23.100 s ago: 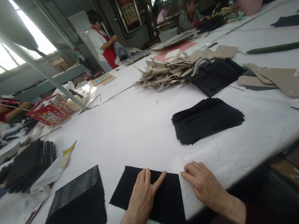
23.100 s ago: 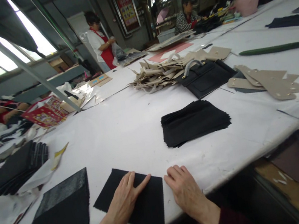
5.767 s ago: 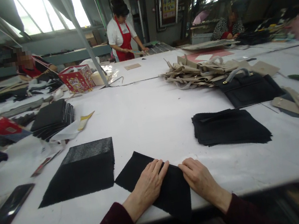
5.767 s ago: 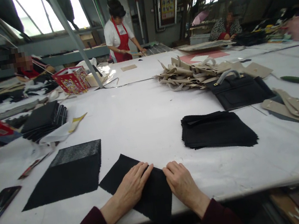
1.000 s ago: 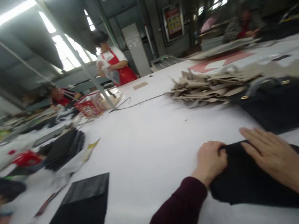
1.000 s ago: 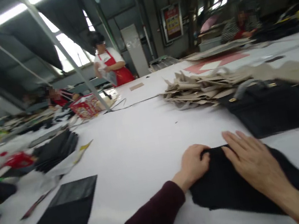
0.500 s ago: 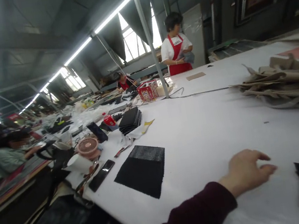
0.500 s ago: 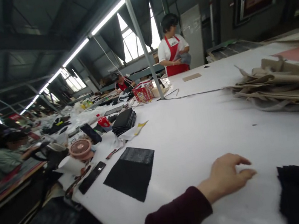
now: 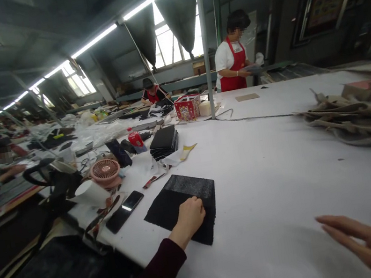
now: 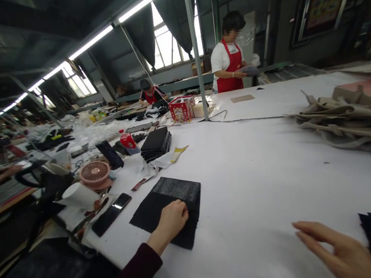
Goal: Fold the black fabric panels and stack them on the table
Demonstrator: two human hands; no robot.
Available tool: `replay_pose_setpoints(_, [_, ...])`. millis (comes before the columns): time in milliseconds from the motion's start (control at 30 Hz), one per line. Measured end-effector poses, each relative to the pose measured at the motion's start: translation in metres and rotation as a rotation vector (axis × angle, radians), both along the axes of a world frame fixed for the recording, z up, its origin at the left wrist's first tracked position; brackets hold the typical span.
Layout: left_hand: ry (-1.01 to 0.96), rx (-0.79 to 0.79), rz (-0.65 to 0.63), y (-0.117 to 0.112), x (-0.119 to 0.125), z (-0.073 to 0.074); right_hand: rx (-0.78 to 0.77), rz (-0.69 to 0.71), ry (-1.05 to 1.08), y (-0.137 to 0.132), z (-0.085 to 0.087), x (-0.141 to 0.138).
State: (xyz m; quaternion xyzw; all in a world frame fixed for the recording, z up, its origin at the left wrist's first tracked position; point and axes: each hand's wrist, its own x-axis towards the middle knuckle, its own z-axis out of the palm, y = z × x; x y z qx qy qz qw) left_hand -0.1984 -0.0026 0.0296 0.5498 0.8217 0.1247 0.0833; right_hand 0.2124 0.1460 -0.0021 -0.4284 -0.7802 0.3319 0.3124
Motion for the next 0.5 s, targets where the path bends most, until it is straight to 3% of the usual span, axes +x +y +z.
replay_pose_setpoints(100, [-0.071, 0.027, -0.037, 0.002, -0.009, -0.003, -0.063, 0.283, -0.067, -0.033, 0.017, -0.09])
replay_pose_setpoints(200, [-0.199, 0.065, -0.058, 0.002, -0.026, -0.003, 0.039, 0.516, -0.101, -0.06, 0.02, -0.17])
replay_pose_setpoints(267, [-0.309, 0.098, -0.063, 0.001, -0.037, -0.005, 0.146, 0.593, -0.147, -0.065, 0.017, -0.211])
replay_pose_setpoints(367, [-0.499, 0.166, -0.054, 0.001, -0.047, -0.01, 0.325, 0.618, -0.253, -0.06, 0.01, -0.253])
replay_pose_setpoints(500, [-0.808, 0.316, 0.015, -0.004, -0.065, -0.016, 0.46, 0.578, -0.374, -0.053, 0.001, -0.28])
